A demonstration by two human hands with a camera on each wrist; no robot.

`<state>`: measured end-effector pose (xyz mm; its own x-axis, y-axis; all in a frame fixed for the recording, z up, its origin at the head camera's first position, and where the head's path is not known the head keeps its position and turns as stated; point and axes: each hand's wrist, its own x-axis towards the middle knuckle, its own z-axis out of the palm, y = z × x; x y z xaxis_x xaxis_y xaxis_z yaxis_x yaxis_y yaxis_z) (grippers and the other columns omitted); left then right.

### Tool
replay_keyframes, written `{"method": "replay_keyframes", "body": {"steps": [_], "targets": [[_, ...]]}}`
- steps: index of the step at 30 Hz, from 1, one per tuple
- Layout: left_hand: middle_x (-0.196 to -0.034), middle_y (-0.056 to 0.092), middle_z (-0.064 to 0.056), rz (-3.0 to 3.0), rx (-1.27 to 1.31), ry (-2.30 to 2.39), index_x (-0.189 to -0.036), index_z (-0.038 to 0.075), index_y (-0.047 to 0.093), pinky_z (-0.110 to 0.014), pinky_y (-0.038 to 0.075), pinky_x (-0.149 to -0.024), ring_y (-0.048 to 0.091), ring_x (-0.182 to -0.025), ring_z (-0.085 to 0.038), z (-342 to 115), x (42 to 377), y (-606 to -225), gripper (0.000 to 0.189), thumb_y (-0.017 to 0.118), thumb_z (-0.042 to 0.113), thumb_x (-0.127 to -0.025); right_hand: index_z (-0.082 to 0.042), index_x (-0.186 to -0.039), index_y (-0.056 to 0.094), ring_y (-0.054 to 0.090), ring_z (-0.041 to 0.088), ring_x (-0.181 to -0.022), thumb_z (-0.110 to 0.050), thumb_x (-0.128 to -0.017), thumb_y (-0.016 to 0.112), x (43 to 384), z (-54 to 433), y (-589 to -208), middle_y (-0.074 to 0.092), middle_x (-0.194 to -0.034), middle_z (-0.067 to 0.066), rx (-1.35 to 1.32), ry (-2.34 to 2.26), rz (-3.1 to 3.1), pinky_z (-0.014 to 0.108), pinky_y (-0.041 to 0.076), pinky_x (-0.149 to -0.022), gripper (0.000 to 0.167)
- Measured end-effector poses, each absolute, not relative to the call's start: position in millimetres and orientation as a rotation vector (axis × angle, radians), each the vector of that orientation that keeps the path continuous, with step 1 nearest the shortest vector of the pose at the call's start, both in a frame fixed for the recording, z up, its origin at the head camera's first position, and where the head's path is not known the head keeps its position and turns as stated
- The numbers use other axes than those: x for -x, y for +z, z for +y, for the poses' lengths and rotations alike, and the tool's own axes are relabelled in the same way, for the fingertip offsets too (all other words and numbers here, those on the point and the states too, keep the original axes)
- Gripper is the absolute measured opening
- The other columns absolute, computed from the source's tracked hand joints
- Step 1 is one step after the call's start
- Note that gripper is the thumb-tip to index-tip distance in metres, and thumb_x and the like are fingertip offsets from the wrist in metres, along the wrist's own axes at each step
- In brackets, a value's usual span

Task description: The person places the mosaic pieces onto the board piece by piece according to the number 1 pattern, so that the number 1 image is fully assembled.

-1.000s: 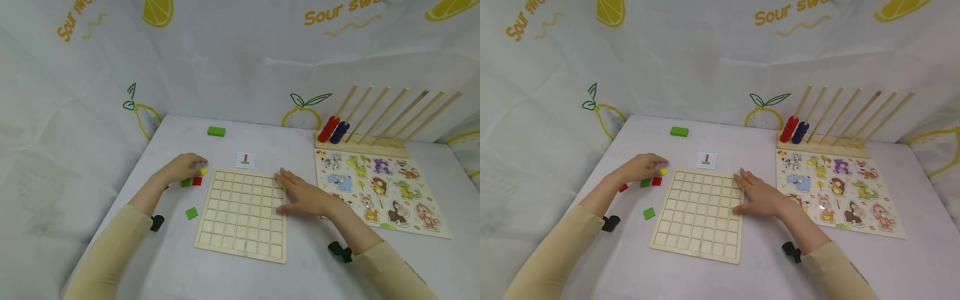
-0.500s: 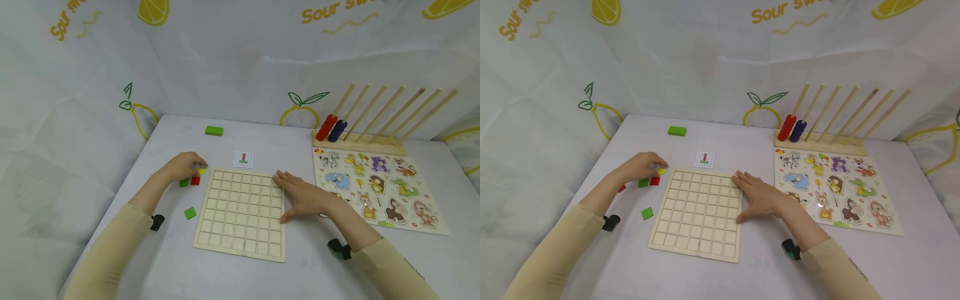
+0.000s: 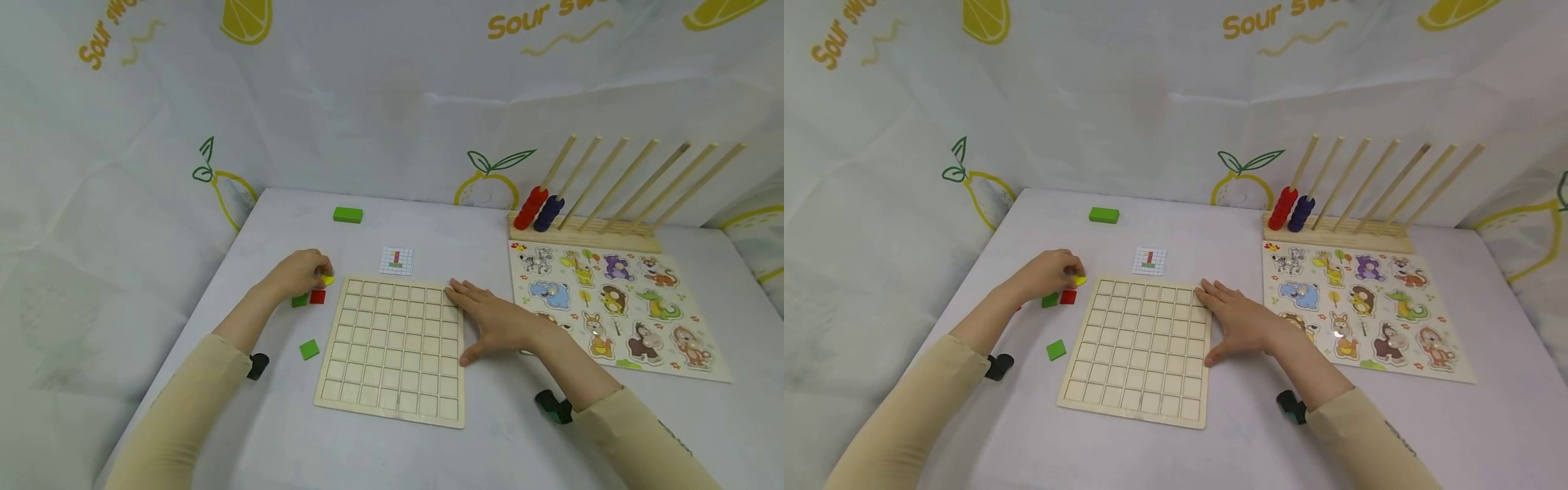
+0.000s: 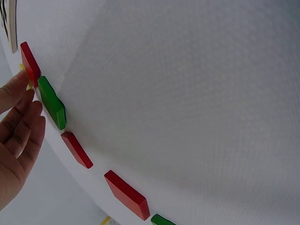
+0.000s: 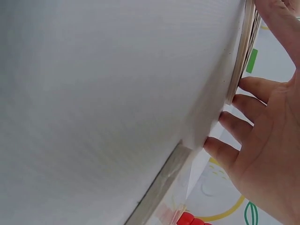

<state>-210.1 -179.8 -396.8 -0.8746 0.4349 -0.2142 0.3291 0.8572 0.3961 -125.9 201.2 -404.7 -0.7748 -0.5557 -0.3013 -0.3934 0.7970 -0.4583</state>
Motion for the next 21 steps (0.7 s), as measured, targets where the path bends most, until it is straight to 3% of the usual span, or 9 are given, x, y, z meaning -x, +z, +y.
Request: {"method": "replay_keyframes", "body": {"steps": [8, 15, 21], "targets": [[-0.095, 0.067, -0.009, 2.752, -0.601, 0.527, -0.100, 0.009, 0.067, -0.038, 0.050, -0.082, 0.059, -0.089, -0.023, -178.0, 207.7, -397.0, 0.016, 0.073, 0.005, -0.085, -0.010, -0.157, 0.022, 0.011, 0.039, -0.155, -0.055, -0.062, 0.087, 125.4, 199.9, -405.2, 0.011, -0.168, 0.011, 0.716, -0.509, 2.573, 0.060, 0.018, -0.122, 0.124], [-0.097, 0.069, -0.009, 2.737, -0.627, 0.575, -0.098, 0.014, 0.070, -0.039, 0.051, -0.083, 0.060, -0.091, -0.022, -177.7, 207.1, -399.0, 0.014, 0.070, 0.004, -0.088, -0.010, -0.157, 0.022, 0.011, 0.039, -0.155, -0.055, -0.062, 0.087, 124.8, 199.7, -404.6, 0.011, -0.168, 0.012, 0.709, -0.514, 2.570, 0.060, 0.018, -0.122, 0.124], [-0.099, 0.070, -0.010, 2.814, -0.626, 0.653, -0.101, 0.008, 0.071, -0.039, 0.052, -0.086, 0.061, -0.093, -0.023, -173.5, 208.8, -400.8, 0.016, 0.062, 0.000, -0.091, -0.009, -0.157, 0.021, 0.011, 0.039, -0.155, -0.055, -0.063, 0.086, 123.8, 199.5, -403.7, 0.011, -0.168, 0.012, 0.708, -0.511, 2.571, 0.060, 0.018, -0.122, 0.124]]}}
